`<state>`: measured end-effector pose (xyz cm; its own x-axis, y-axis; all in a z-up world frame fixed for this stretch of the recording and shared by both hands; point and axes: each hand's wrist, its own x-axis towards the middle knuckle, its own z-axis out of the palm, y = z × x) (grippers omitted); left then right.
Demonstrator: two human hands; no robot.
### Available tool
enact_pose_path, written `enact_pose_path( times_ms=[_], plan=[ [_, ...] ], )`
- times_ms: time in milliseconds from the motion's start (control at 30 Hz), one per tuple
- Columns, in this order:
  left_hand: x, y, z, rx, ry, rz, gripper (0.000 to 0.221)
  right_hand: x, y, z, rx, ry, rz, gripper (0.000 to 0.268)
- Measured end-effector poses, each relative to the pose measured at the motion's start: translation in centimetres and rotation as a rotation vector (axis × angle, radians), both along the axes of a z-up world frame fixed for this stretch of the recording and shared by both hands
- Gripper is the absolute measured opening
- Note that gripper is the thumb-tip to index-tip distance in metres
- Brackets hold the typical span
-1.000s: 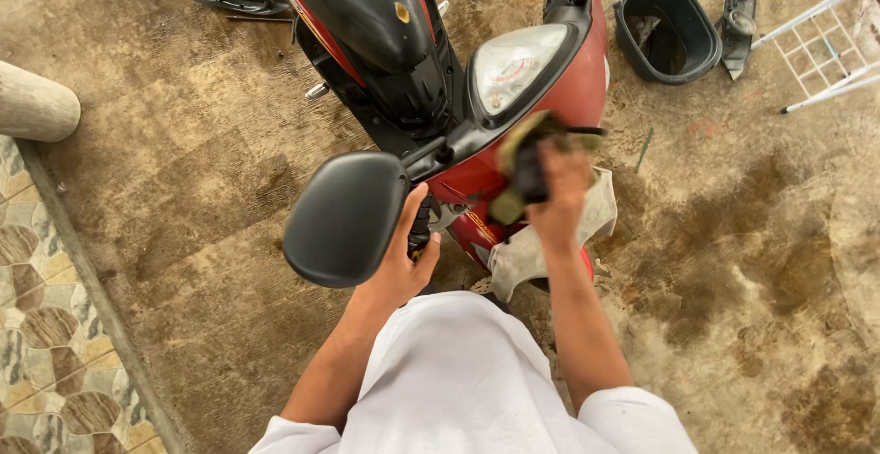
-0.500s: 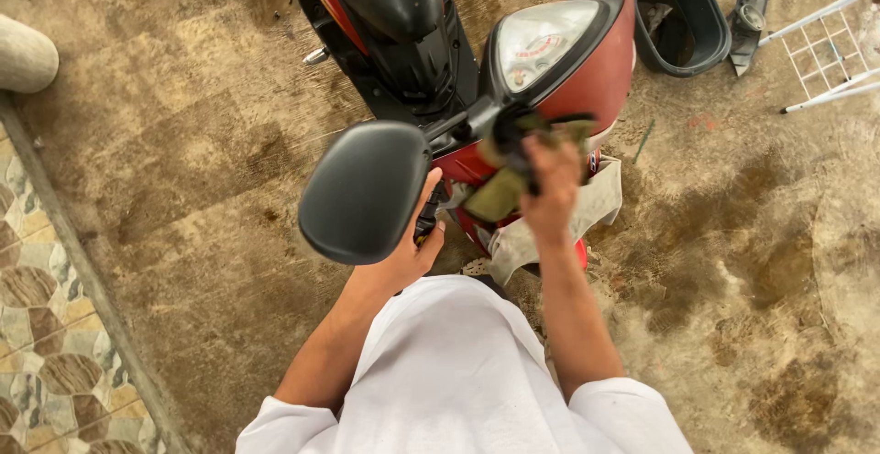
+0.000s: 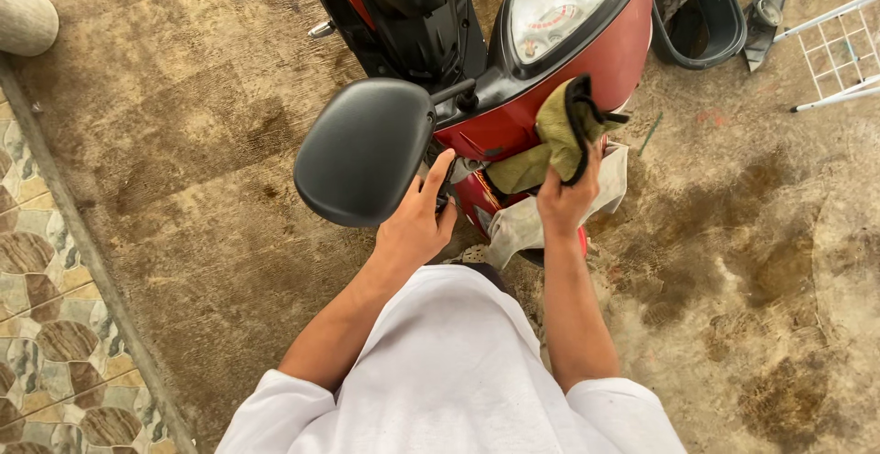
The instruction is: The person cleans the front section of a red motorcycle using a spray bottle and a cloth. They systematically wipe the handlebars, dashboard, mirrors, and side panels, spraying cleaner onto the cloth or directly onto the surfaces as needed.
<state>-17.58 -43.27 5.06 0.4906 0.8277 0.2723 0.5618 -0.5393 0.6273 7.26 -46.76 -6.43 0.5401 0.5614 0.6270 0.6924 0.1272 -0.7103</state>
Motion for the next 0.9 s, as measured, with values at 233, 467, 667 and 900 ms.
enact_pose_path(
  times_ms=[233, 467, 667, 900],
  plan=[
    [-2.5, -1.2, 0.8, -0.058, -0.117, 0.035, 0.071, -7.3, -0.2, -2.3, -0.049, -0.341, 0.300, 0.039],
    [-4.5, -2.6, -0.1, -0.385, -0.085, 0.216, 0.048, -8.3, -0.7, -5.6, -0.005, -0.430, 0.219, 0.052],
    [-6.7, -1.8, -0.7, -0.329, -0.197, 0.114, 0.030, -6.4, -4.2, -3.6, -0.083, -0.013, -0.021, 0.044],
    [-8.2, 2.2, -0.1, -0.178, -0.255, -0.226, 0.025, -14.1, -0.9, -0.6, -0.131, -0.421, 0.035, 0.045]
  ],
)
